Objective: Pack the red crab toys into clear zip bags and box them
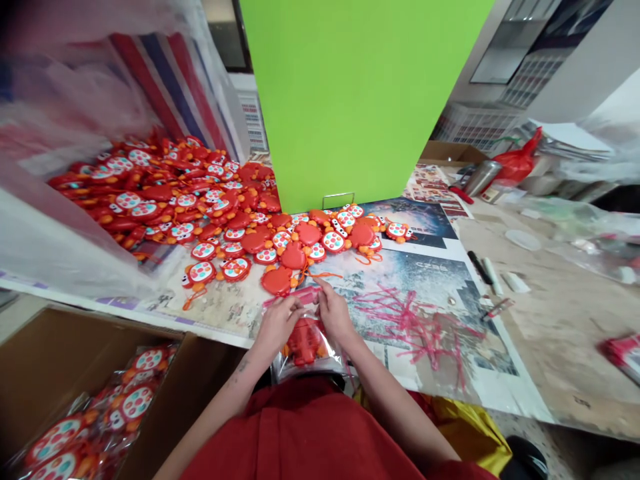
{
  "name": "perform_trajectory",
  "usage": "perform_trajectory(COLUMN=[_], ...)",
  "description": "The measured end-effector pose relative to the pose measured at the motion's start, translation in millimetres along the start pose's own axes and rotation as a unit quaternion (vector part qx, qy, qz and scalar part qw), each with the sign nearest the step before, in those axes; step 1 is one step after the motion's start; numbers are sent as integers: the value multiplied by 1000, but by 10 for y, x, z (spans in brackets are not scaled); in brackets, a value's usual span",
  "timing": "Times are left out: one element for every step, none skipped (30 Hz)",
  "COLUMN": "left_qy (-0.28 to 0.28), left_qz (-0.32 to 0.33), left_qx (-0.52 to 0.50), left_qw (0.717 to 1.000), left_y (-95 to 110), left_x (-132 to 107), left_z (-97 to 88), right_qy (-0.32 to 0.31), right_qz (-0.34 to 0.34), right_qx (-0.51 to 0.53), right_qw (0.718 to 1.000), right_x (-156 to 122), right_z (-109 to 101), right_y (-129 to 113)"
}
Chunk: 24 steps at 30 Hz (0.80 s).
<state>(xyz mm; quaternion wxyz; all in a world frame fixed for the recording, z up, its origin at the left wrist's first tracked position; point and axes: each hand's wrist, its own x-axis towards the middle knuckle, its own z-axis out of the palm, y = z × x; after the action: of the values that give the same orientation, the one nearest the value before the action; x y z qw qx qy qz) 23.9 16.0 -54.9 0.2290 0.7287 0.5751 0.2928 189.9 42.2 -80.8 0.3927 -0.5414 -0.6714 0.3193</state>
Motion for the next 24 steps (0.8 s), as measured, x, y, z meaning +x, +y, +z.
perform_trajectory(left_qy=[42,86,123,142,140,121,91,56,23,-2,-14,-17,-14,-8,-2,2,7,12,17,19,16,8,-4,-15], left_qz=[2,-7,-28,-59,-96,-129,-154,-169,-179,-185,-192,-197,-198,-193,-181,-167,-155,-149,-148,-154,-166,-179,-192,-200], left_qx=[-10,-29,-61,-106,-159,-215,-267,-309,-339,-358,-366,-367,-363,-360,-357,-356,-356,-355,-355,-358,-365,-377,-390,-400], left_qw=[999,996,990,982,973,960,947,934,923,915,911,909,910,913,916,919,922,923,923,921,916,909,900,894], left_y=[-44,-99,-163,-230,-294,-350,-393,-422,-436,-435,-423,-401,-373,-344,-316,-291,-271,-257,-247,-242,-239,-236,-232,-224], left_x=[-5,-9,-10,-10,-9,-9,-11,-14,-18,-24,-30,-35,-39,-42,-43,-44,-45,-46,-49,-53,-57,-62,-67,-70], left_z=[-3,-3,2,12,27,46,67,89,108,124,134,138,137,130,120,109,97,87,80,74,71,69,67,64], right_qy=[2,3,5,7,8,6,4,5,12,23,35,42,41,29,8,-16,-39,-58,-69,-72,-69,-61,-53,-46], right_qz=[2,2,0,0,3,7,9,6,-7,-32,-66,-105,-143,-174,-195,-207,-211,-210,-205,-200,-195,-194,-198,-207], right_qx=[26,48,66,81,92,99,101,95,80,57,29,-2,-33,-60,-85,-109,-132,-155,-176,-190,-197,-197,-189,-177], right_qw=[1000,999,998,997,996,995,995,995,997,998,997,994,988,982,977,972,968,964,960,959,958,959,960,961], right_x=[-1,-4,-7,-10,-12,-12,-11,-7,-2,5,11,18,24,30,35,40,46,53,61,71,81,93,104,114], right_z=[-14,-25,-34,-39,-40,-41,-41,-42,-46,-53,-62,-72,-81,-86,-89,-88,-85,-82,-81,-83,-88,-95,-102,-107], right_y=[-6,-9,-8,-4,0,4,6,4,-4,-17,-35,-56,-79,-101,-119,-131,-138,-139,-136,-132,-130,-133,-141,-156])
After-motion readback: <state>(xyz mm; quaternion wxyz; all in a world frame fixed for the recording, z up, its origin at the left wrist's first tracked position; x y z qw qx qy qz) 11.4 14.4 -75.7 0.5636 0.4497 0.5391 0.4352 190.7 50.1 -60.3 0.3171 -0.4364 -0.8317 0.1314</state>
